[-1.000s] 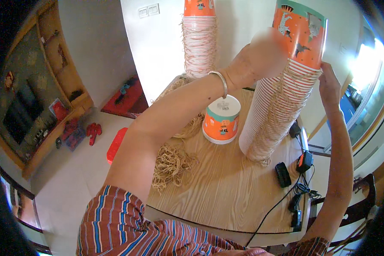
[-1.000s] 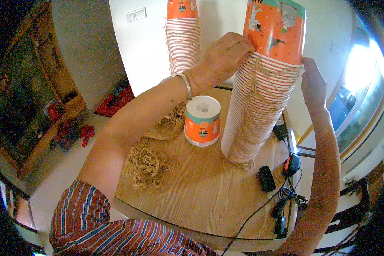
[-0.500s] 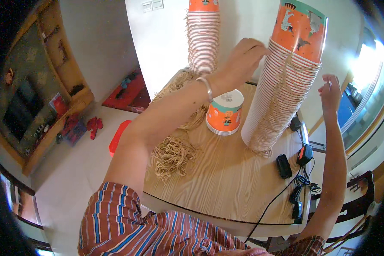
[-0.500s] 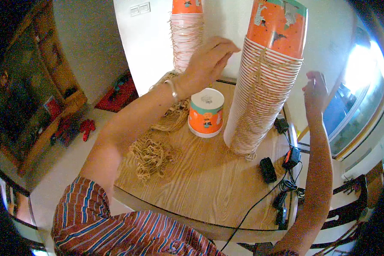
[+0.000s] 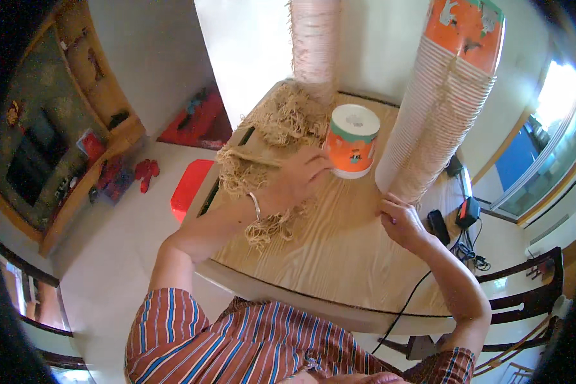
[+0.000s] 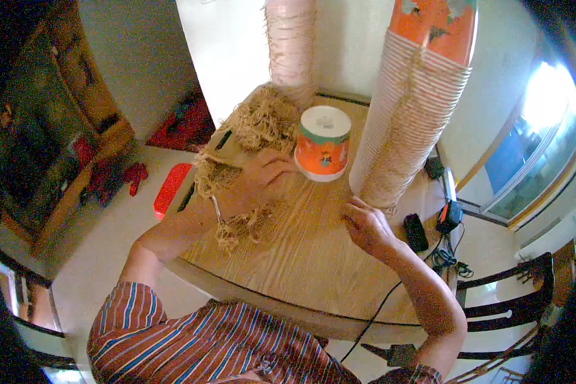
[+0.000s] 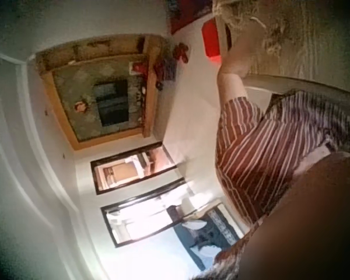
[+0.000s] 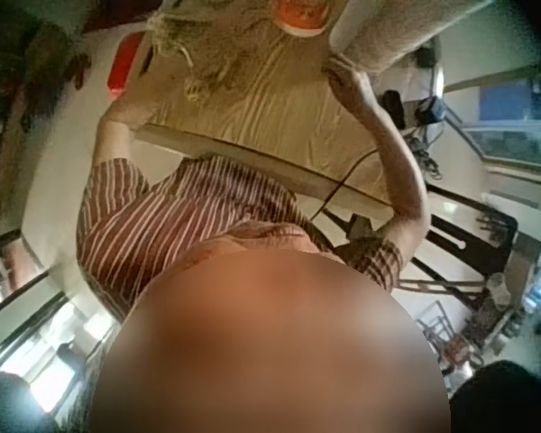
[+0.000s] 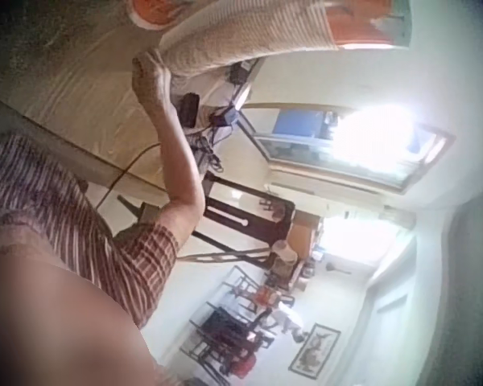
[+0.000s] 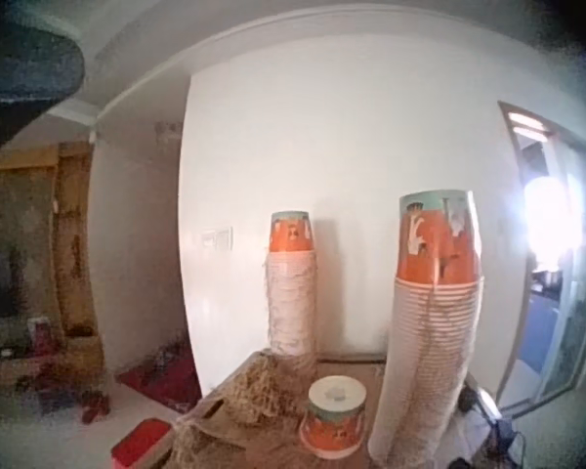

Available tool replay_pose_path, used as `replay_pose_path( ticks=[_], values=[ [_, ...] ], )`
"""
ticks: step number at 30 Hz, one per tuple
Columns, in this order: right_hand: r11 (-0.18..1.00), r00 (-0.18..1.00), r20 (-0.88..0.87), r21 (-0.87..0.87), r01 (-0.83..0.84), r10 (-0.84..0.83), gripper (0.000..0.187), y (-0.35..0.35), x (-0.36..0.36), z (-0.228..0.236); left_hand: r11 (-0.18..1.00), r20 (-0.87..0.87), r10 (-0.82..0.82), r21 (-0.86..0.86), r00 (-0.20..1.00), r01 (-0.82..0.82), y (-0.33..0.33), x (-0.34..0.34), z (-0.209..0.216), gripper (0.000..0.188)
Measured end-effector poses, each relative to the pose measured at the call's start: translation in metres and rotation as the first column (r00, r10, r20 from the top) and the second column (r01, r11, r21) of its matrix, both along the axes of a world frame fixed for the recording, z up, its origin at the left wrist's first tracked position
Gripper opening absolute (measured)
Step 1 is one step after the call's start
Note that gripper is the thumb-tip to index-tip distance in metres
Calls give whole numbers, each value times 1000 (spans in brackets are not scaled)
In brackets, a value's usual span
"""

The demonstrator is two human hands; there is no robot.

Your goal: Tying strings around the rims of paper buckets.

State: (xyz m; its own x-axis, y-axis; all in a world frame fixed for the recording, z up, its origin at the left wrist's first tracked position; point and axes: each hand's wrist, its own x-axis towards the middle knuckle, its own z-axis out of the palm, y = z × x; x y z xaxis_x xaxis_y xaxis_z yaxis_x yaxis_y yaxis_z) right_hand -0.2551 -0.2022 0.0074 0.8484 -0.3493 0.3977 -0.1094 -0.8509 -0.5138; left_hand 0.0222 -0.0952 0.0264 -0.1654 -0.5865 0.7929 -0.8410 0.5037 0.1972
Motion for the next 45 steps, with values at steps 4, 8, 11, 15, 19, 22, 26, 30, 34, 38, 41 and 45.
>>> replay_pose_path(
  ticks=[4,8,11,15,19,22,26,30,34,38,41,45],
  values=[
    [998,997,51,48,49,-52,13,10,29,-26,987,34,14,158,999,-20,14,-2,-29,21],
    [972,975,83,132,195,-207,13,-11,55,-69,947,24,15,322,1000,-22,2,9,-31,27],
    [843,924,95,452,292,-371,14,-17,80,-88,974,5,46,223,999,-46,-16,17,-29,34],
    [713,867,103,620,326,-487,12,-47,89,-151,987,-1,73,141,997,-72,-65,2,-9,50],
    [802,828,204,446,396,-522,17,-55,107,-194,949,51,247,187,968,-252,-125,-5,10,89],
    [826,783,352,450,339,-513,16,-47,115,-185,811,316,320,396,893,-430,-161,-7,27,116],
    [866,781,377,245,436,-499,20,-27,108,-134,704,361,268,559,893,-438,-194,7,31,125],
    [847,789,324,87,524,-522,17,-24,108,-126,617,284,183,712,941,-335,-217,19,25,129],
    [846,794,294,228,483,-532,17,-30,108,-134,612,286,194,713,938,-344,-219,14,25,128],
    [831,751,362,173,528,-553,29,-24,111,-133,754,244,185,587,952,-297,-217,27,21,124],
    [821,731,390,147,551,-560,37,-36,108,-132,830,236,257,444,937,-339,-207,19,39,117],
    [812,710,400,208,546,-579,34,-34,115,-139,825,237,278,438,931,-357,-195,25,56,116]
  ],
)
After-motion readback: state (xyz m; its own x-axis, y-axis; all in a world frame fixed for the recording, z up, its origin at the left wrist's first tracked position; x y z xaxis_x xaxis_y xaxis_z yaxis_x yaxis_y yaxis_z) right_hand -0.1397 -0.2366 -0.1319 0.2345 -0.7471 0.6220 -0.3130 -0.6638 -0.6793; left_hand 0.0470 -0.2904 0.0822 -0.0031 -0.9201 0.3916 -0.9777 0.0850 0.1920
